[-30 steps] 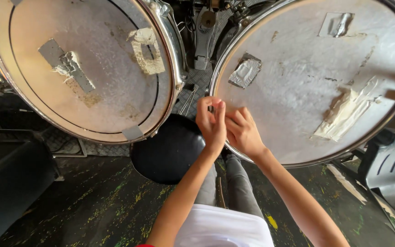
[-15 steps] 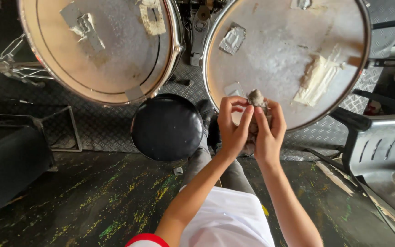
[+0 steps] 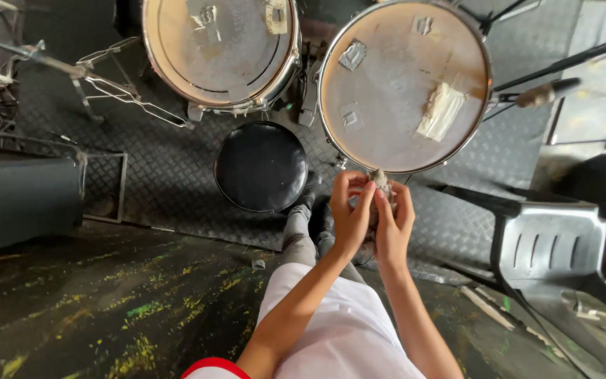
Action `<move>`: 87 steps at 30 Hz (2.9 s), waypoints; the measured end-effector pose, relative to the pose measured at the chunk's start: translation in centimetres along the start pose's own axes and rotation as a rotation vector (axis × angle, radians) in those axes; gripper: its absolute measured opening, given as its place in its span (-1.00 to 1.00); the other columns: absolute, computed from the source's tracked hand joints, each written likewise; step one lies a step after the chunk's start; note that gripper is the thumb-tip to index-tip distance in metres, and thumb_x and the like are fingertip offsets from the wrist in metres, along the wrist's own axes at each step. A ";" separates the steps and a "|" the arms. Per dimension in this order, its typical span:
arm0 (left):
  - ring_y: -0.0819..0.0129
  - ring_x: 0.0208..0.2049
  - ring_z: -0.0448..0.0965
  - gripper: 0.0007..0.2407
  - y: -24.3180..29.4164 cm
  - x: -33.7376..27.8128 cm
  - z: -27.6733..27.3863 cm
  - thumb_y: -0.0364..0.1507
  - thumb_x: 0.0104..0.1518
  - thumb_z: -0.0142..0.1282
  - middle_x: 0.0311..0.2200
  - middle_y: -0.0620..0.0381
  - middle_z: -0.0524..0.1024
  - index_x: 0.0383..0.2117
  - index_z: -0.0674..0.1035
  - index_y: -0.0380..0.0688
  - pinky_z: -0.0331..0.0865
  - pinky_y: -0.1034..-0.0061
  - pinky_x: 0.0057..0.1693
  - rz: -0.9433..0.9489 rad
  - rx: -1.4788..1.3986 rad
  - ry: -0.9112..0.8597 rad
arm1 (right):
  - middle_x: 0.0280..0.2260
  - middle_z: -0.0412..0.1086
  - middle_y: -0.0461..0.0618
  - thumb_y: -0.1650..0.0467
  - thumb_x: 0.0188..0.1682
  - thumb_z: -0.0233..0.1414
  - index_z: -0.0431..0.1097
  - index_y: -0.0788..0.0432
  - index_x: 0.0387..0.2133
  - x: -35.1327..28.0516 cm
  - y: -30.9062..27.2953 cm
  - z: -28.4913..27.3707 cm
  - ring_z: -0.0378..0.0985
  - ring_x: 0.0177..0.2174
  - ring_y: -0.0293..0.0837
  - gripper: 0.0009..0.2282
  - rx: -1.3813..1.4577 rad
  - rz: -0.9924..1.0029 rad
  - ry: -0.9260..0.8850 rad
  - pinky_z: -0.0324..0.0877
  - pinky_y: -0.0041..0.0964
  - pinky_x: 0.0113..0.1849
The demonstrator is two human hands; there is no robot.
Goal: The recorder is cleaning musical instruments, specifically drums and a microphone, using a rag.
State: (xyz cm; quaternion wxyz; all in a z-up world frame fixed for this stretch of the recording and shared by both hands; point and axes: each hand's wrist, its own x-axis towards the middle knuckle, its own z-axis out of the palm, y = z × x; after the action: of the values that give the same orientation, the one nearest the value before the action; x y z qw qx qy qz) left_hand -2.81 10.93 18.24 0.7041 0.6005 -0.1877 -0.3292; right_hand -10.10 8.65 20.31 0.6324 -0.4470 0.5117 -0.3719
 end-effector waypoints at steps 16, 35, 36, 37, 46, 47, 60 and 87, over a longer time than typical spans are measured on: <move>0.44 -0.23 0.53 -0.72 0.1 -3.5 2.0 -0.27 0.32 -0.03 -0.23 0.10 0.52 -0.03 0.52 -0.23 0.42 0.55 -0.09 -0.336 -0.215 -0.443 | 0.31 0.11 0.09 0.52 -0.32 -0.14 -0.01 0.22 0.38 -6.4 -4.0 -5.4 0.21 0.25 -0.03 -0.21 0.661 0.026 -0.317 0.15 -0.19 0.20; 0.18 -0.15 0.64 -0.51 1.2 -2.2 7.6 0.01 0.26 -0.20 -0.18 0.00 0.63 -0.10 0.58 -0.17 0.53 0.33 -0.02 -0.946 -0.313 -0.630 | 0.22 0.24 0.12 0.49 -0.17 0.20 -0.03 0.17 0.38 -4.1 -6.0 -12.4 0.30 0.17 -0.02 -0.22 -0.374 -0.490 -0.231 0.16 -0.20 0.18; 0.19 -0.14 0.67 -0.50 2.3 -2.4 7.7 0.01 0.24 -0.21 -0.18 -0.02 0.65 -0.12 0.59 -0.17 0.55 0.35 -0.01 -0.974 -0.293 -0.624 | 0.18 0.29 0.14 0.46 -0.18 0.21 -0.01 0.17 0.37 -4.2 -6.2 -12.4 0.36 0.13 0.00 -0.22 -0.474 -0.511 -0.209 0.21 -0.19 0.15; 0.19 -0.14 0.67 -0.50 1.4 -2.3 7.7 0.01 0.24 -0.21 -0.18 -0.02 0.65 -0.12 0.59 -0.17 0.55 0.35 -0.01 -0.974 -0.294 -0.627 | 0.18 0.29 0.14 0.46 -0.18 0.21 -0.01 0.17 0.37 -4.2 -6.2 -12.5 0.36 0.13 0.00 -0.22 -0.476 -0.512 -0.207 0.21 -0.19 0.15; 0.29 -0.21 0.60 -0.59 -1.3 -1.9 6.7 0.06 0.16 -0.09 -0.23 0.18 0.55 -0.13 0.54 0.07 0.51 0.35 -0.11 -0.999 -0.187 -0.502 | 0.23 0.25 0.17 0.44 -0.11 0.12 -0.10 0.18 0.38 -4.9 -5.6 -11.9 0.39 0.16 -0.02 -0.25 -0.429 -0.433 -0.281 0.29 -0.23 0.11; 0.29 -0.23 0.59 -0.58 -1.5 -1.9 6.5 0.07 0.15 -0.09 -0.24 0.18 0.54 -0.14 0.53 0.07 0.51 0.35 -0.12 -1.008 -0.190 -0.507 | 0.24 0.23 0.18 0.44 -0.10 0.12 -0.12 0.18 0.39 -5.0 -5.5 -11.8 0.37 0.17 -0.02 -0.25 -0.438 -0.420 -0.288 0.29 -0.24 0.11; 0.41 -0.16 0.60 -0.59 -1.1 -1.1 4.4 0.06 0.15 -0.10 -0.17 0.29 0.58 -0.06 0.59 0.17 0.49 0.44 -0.06 -0.830 -0.202 -0.410 | 0.39 -0.06 0.23 0.52 -0.09 0.06 -0.22 0.20 0.41 -6.3 -6.2 -9.1 0.04 0.35 0.09 -0.23 -0.438 -0.497 -0.390 0.04 -0.15 0.25; 0.35 -0.22 0.57 -0.58 -3.1 -1.6 1.6 0.10 0.20 -0.17 -0.25 0.25 0.55 -0.12 0.56 0.17 0.49 0.38 -0.11 -0.973 -0.311 -0.279 | 0.39 -0.03 0.14 0.44 -0.01 0.08 -0.18 0.16 0.40 -6.2 -4.9 -8.4 0.08 0.33 0.00 -0.28 -0.481 -0.388 -0.526 0.07 -0.18 0.25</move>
State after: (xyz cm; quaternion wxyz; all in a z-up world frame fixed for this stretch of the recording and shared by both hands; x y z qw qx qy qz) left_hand -5.76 10.63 15.78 0.5189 0.4573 0.0718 -0.7186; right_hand -19.64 11.28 26.30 0.5372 -0.7506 0.3108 -0.2269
